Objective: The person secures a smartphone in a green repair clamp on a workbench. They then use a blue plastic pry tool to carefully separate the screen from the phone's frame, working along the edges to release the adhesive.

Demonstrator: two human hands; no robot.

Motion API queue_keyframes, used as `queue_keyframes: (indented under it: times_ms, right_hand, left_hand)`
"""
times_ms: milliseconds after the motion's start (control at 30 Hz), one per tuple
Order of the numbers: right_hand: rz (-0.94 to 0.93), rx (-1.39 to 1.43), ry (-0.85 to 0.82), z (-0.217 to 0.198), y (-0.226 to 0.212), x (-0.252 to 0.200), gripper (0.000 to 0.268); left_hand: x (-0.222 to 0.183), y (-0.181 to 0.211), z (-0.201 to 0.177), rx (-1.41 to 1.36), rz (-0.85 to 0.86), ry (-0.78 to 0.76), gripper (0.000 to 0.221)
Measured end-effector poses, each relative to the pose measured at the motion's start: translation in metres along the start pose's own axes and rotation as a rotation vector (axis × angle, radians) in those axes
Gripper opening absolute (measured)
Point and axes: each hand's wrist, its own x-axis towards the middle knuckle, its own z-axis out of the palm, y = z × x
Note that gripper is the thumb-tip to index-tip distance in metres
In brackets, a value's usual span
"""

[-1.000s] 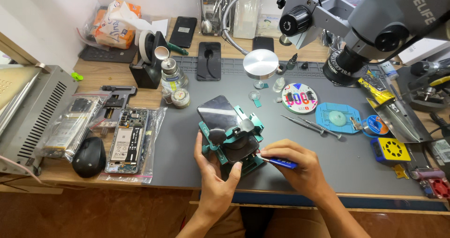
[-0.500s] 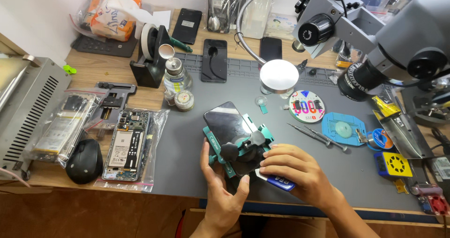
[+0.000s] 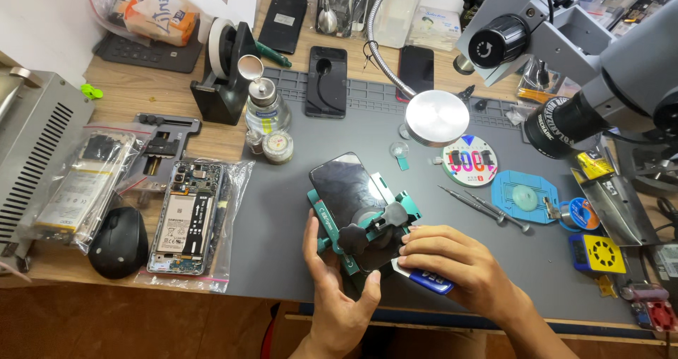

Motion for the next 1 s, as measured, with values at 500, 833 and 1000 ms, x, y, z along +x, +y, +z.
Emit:
queue_keyframes:
  times_ms: [500, 833, 1000]
  right_hand:
    - [-0.007, 0.011, -0.006, -0.0033, 0.0009, 0.0029, 0.022]
    - [0.003, 0.011, -0.018, -0.0025, 0.0015, 0.0038, 0.022]
    - [0.02, 0.006, 0.004, 0.0003, 0.0017, 0.003, 0.019]
  left_hand:
    - [0.0, -0.0027, 0.0, -0.017, 0.001, -0.006, 0.098]
    - [0.0013, -0.0002, 0.0008, -0.014, 0.016, -0.005, 0.098]
    - [-0.0016, -0.0057, -0.0008, 0.016, 0.005, 0.004, 0.098]
